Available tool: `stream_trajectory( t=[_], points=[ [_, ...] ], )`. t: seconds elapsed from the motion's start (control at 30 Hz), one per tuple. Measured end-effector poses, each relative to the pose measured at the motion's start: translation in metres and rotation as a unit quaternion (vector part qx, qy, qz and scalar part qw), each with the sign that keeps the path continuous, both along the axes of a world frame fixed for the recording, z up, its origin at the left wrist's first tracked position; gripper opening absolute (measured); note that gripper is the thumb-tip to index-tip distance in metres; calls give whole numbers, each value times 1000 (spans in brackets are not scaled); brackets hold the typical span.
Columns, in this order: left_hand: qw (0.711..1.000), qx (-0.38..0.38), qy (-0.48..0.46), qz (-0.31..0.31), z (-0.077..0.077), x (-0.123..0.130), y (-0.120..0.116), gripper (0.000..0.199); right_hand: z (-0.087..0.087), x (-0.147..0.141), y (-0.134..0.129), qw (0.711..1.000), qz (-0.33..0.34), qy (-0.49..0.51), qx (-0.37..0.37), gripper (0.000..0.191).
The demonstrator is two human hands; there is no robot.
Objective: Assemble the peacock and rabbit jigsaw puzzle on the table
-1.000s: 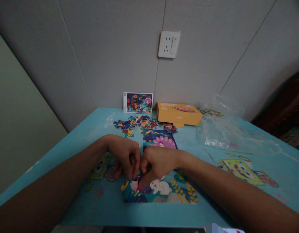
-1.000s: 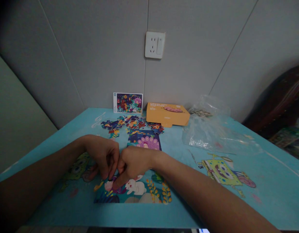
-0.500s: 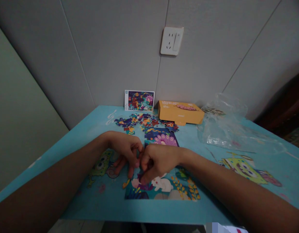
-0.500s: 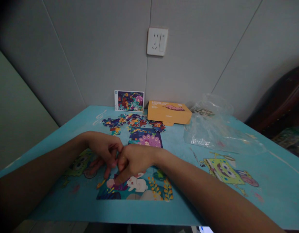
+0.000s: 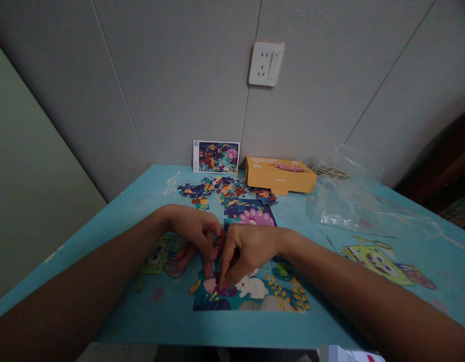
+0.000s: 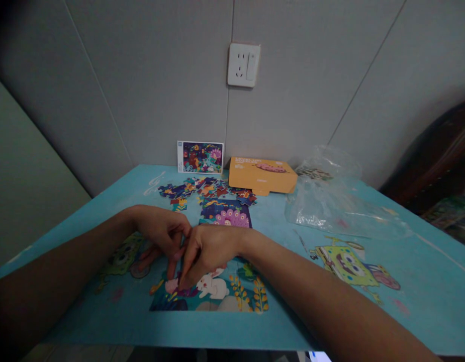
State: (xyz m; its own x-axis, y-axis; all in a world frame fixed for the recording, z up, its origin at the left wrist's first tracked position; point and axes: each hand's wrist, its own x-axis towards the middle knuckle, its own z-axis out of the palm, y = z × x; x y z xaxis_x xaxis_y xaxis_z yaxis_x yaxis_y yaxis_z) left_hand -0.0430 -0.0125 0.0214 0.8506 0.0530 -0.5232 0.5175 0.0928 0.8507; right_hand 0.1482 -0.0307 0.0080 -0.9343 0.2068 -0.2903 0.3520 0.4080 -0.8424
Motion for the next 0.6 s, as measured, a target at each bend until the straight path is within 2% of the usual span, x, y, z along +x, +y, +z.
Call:
stream_trajectory(
  t=[0.17,0.37,0.43,0.47,0.53,0.57,0.6],
  points=[
    [999,-2,16,36,-2,-1,0,22,-1,1,3,1000,-17,10,-8,20],
    [999,-1,28,30,0,-3,0,23,-3,4,8,999,-39,-28,2,27],
    [998,27,15,56,-1,-2,1,24,-2,5,9,999,-42,-28,5,26],
    [994,58,-3,88,-3,-1,3,25,-2,6,10,999,-41,-26,8,26],
    [966,165,-52,190,-7,2,7,24,-2,7,12,999,-40,-12,18,24],
    [934,242,-72,252,-10,4,10,23,-2,9,14,999,-40,-1,27,23],
    [890,327,-79,309,-13,5,13,20,-2,10,17,998,-45,13,44,21]
  ],
)
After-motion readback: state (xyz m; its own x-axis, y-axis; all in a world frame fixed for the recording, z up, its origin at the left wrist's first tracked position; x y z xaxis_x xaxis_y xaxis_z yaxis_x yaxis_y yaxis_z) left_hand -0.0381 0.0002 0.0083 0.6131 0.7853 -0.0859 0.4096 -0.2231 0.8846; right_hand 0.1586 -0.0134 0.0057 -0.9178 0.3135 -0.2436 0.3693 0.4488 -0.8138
